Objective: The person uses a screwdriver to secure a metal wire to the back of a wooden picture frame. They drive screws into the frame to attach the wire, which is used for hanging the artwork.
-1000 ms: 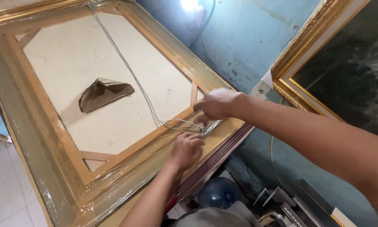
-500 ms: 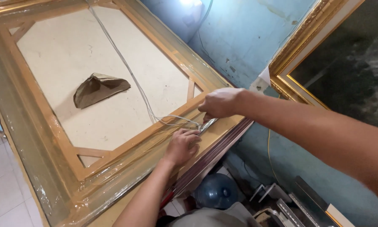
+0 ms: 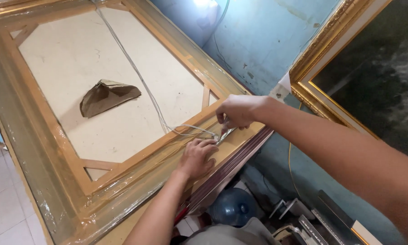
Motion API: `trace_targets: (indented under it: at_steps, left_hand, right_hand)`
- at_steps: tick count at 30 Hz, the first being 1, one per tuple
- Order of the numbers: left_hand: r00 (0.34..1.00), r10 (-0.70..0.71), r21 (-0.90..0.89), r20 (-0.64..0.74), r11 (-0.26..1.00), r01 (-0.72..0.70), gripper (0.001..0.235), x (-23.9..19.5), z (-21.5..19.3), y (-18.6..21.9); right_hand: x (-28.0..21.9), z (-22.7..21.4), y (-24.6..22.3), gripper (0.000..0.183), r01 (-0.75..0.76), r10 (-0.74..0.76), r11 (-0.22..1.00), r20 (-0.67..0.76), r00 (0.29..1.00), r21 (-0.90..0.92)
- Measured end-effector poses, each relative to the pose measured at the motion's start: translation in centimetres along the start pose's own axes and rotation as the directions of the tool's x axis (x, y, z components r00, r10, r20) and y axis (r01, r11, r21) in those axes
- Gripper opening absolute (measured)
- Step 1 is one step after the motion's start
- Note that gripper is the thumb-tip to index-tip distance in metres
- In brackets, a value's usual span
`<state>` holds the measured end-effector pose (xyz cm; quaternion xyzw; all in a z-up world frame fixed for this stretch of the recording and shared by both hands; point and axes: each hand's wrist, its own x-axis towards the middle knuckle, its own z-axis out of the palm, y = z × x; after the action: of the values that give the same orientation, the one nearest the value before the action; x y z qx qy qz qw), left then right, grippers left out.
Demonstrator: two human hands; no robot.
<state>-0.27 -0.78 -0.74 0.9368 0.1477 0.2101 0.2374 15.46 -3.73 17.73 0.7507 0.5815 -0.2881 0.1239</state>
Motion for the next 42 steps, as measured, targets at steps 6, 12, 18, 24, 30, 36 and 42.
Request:
trace_targets:
  at_steps: [6,12,18,24,30,36,42]
  left_hand:
    - [0.999,-0.016,0.068,0.045,0.998,0.013,0.034,0.0,0.7,0.0]
    - [1.000,0.023,0.023,0.012,0.999,-0.023,0.030,-0.1,0.9,-0.2]
    - [1.000,0.008,-0.036,-0.013,0.999,-0.008,0.027,0.0,0.8,-0.3]
    - [1.000,0.016,-0.038,0.000,0.999,-0.016,0.029,-0.1,0.6,-0.2]
    - [1.000,0.014,-0.041,-0.014,0.999,-0.014,0.030,-0.1,0.1,0.1]
    - [1.000,0.015,-0.016,0.004,1.000,-0.015,0.031,0.0,0.5,-0.4]
    - [1.000,0.009,-0.056,-0.025,0.998,-0.010,0.028,-0.4,0.3,-0.1]
  right_hand:
    - [-1.9,1.8,0.4,0.014,-0.101,0.073,0.992,-0.318,0.945,-0.073]
    - [-2.6,2.8,-0.3,0.020,-0.157,0.136,0.987,-0.308,0.942,-0.042]
    - [-2.8,2.9,-0.6,0.022,-0.153,0.121,0.985,-0.323,0.939,-0.075]
    - [-3.1,2.6,-1.4,0.023,-0.171,0.129,0.980,-0.319,0.939,-0.106]
    - [-2.8,2.7,-2.2,0.045,-0.322,0.291,0.942,-0.256,0.922,-0.091]
    - [-1.3,1.8,-2.2,0.036,-0.071,0.047,0.968,-0.103,0.994,-0.242]
    - [-2.1,1.0,-1.5,0.027,0.203,-0.229,0.921,-0.042,0.973,-0.334]
